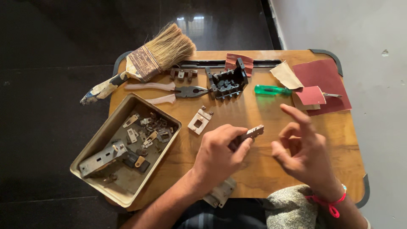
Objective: The person cleans various metal mechanical components by wiping them with a cloth and using sandpaper to rub their surfaces.
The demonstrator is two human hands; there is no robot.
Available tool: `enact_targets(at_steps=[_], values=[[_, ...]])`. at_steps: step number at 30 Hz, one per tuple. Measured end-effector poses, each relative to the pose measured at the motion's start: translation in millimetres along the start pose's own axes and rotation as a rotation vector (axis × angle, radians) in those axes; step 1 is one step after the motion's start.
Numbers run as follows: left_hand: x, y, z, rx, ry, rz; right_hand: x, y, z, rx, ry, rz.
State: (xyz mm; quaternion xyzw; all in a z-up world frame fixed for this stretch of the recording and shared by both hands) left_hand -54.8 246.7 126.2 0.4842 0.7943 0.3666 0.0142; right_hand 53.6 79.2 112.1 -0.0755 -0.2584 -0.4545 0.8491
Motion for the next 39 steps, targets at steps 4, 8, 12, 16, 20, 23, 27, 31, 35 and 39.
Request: enact_targets(at_steps=[4,8,12,16,20,23,27,31,35,39], values=[[-13,-12,29,0.42,-0.314,0.088,13,-1,-9,-0.086,0.189,-0.142],[-19,-18,33,0.592,-0.462,0.088,8,-5,-13,-0.08,0.068,-0.085],[-6,-7,11,0.319,-0.179,0.093,-12,-3,-3,-0.054,-0.013,0.108],[0,-4,-7,0.125,-0.089,0.064,-16,-3,20,0.043,-0.008,0.183],[0,-7,-8,0.124,-0.082,0.062,0,-4,11,-0.1,0.034,0.006],[-1,-7,-14,0.072,-0.092,0.075,-1,0,4,-0.157,0.058,0.058],[0,-8,-24,-0.049,-0.081,0.062,-19,-6,-22,-0.487,0.277,0.292],[1,-9,-27,-0.086,-0.07,-0.026,-14,-8,-5,-0.392,0.36,0.216],[-30,-27,4,0.337,-0.812,0.045,-4,-8,-5,-0.38,0.313,0.125],[-39,-36,11,0.369,-0.76,0.108,-5,-4,0,-0.268,0.332,0.15]])
Point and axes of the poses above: each hand's wrist, its own y-axis towards the middle knuckle, its own x-axis out of the back of the hand, z = x × y, the point moved 9 cm from there along y, towards the middle knuckle, and after that the axes turned 10 degrees about -x, right-handed, at the moved point
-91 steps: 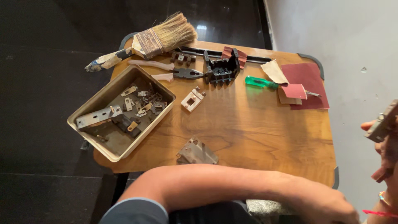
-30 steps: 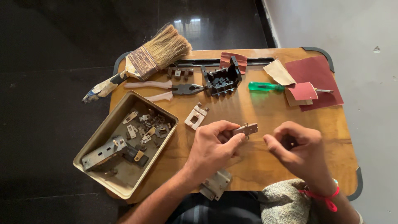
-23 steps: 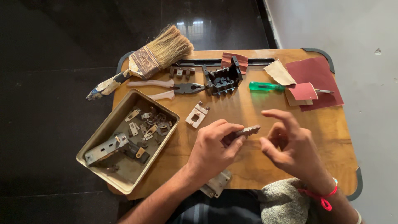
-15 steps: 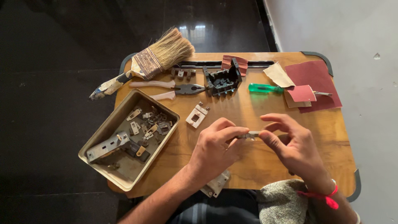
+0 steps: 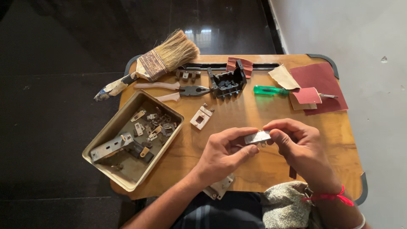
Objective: The person cleans various metal mechanical components by wiping them with a cloth and using sandpaper to rub their surfaces.
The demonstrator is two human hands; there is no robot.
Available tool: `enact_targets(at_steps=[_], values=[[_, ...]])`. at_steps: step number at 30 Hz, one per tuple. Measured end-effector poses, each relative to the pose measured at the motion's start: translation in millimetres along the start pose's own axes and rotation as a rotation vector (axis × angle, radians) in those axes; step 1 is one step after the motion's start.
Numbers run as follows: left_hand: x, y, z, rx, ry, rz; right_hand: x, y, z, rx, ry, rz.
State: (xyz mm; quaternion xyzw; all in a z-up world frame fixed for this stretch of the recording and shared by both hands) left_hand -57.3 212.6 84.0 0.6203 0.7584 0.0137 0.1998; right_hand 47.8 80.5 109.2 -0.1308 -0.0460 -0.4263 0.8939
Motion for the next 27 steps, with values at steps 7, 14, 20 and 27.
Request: enact_targets(at_steps=[7,14,20,27], values=[[2,3,10,0.038,0.046,-0.027,-9,3,-3,-0.065,0.091,0.092],[10,5,29,0.132,-0.094,-0.107,14,22,-32,-0.13,0.41,-0.034],[20,6,36,0.149,-0.066,-0.15,38,21,-33,0.022,0.538,0.041],[19,16,49,0.225,-0.091,-0.116,23,2,2,0.197,0.256,-0.03]])
Point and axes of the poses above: each hand's wrist, its own y-axis towards the middle knuckle, its own x-axis out of the back of the hand, z = x × y, the point moved 9 cm from there along y, towards the middle knuckle, and after that the axes turned 10 degrees about -x, right-handed, at the moved point
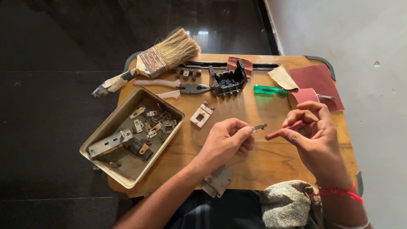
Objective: The person cleans various metal mechanical components by wiping them with a cloth and using sandpaper to rub their surfaces.
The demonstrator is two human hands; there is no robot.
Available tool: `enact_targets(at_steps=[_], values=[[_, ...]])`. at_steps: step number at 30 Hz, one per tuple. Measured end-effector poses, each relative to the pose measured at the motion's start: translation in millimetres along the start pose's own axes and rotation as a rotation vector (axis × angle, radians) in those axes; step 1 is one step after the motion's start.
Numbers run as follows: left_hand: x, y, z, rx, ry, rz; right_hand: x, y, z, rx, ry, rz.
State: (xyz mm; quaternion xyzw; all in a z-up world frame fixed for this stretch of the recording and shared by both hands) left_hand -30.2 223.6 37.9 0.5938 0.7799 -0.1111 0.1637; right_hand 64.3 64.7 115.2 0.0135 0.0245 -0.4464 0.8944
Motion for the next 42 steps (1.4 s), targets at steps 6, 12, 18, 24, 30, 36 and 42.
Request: enact_targets(at_steps=[6,12,18,24,30,36,42], values=[[-3,10,4,0.077,0.081,0.053,-6,4,-7,-0.048,-0.049,-0.074],[-11,14,21,0.237,-0.053,0.096,5,5,-18,0.015,-0.206,-0.237],[-26,27,29,0.279,-0.291,0.181,13,2,-20,0.043,-0.241,-0.3],[-32,37,31,0.184,-0.361,0.279,3,4,-12,0.109,-0.217,-0.214],[-33,35,32,0.192,-0.389,0.307,-13,-2,-8,0.171,-0.38,-0.267],[-29,33,27,0.115,-0.372,0.29,-15,-1,-15,0.068,-0.569,-0.285],[-31,34,25,0.022,-0.351,0.294,-31,-10,0,0.305,-0.657,-0.237]])
Point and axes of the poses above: each hand's wrist, its own y-axis towards the middle knuckle, its own x-axis out of the back of the hand, z = x × y, the point moved 9 cm from there along y, towards the middle knuckle, and after that the axes turned 10 degrees about -x, right-handed, at the moved point
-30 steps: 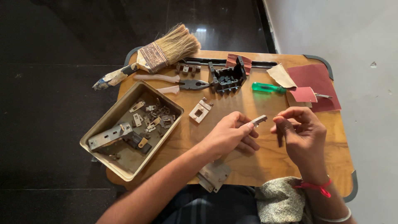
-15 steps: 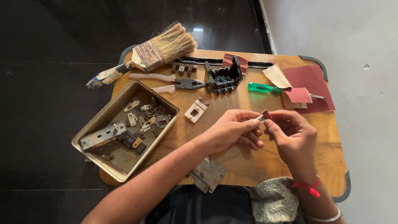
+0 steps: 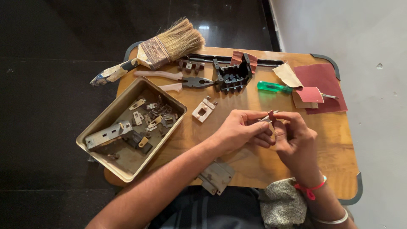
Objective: The person cleans various metal mechanical components by wiping them with a cloth and using sandpaper to rub their surfaces.
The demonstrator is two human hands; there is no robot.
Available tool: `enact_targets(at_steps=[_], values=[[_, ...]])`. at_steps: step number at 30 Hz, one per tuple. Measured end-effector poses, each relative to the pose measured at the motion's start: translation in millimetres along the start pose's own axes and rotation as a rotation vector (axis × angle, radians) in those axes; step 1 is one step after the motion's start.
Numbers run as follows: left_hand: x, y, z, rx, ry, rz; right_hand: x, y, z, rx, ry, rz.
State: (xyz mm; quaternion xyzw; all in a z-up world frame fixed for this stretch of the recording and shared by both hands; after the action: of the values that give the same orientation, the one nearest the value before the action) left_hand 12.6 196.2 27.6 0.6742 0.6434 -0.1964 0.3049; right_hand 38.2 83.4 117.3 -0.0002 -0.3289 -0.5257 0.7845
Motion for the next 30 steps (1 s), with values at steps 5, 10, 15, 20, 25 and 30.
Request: enact_targets(at_steps=[5,10,15,20,25,30], values=[[-6,-5,-2,0.023,0.188,-0.049,2,1,-8,-0.078,-0.065,-0.036],[-21,-17,-19,0.085,0.488,-0.12,8,5,-11,-0.107,0.019,-0.075],[-55,-25,-70,-0.661,1.074,-0.003,7,3,-2,-0.039,0.039,-0.073],[-47,-15,-47,-0.48,1.479,0.047,7,5,-19,-0.206,-0.045,-0.089],[-55,-20,-52,-0.564,1.773,0.119,2,4,-28,-0.223,-0.102,-0.011],[-50,-22,-70,-0.639,1.843,0.053,-2,-4,6,0.109,-0.147,0.095]])
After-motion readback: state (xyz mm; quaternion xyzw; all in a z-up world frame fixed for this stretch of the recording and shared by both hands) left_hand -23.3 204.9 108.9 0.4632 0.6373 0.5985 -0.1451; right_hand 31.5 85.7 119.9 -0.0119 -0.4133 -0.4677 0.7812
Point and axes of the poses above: each hand's wrist, its own y-axis towards the middle knuckle, its own x-axis out of the back of the hand, z = x × y, the point moved 9 cm from there along y, towards the middle knuckle, and after that the axes turned 10 degrees about -x, right-handed, at the moved point
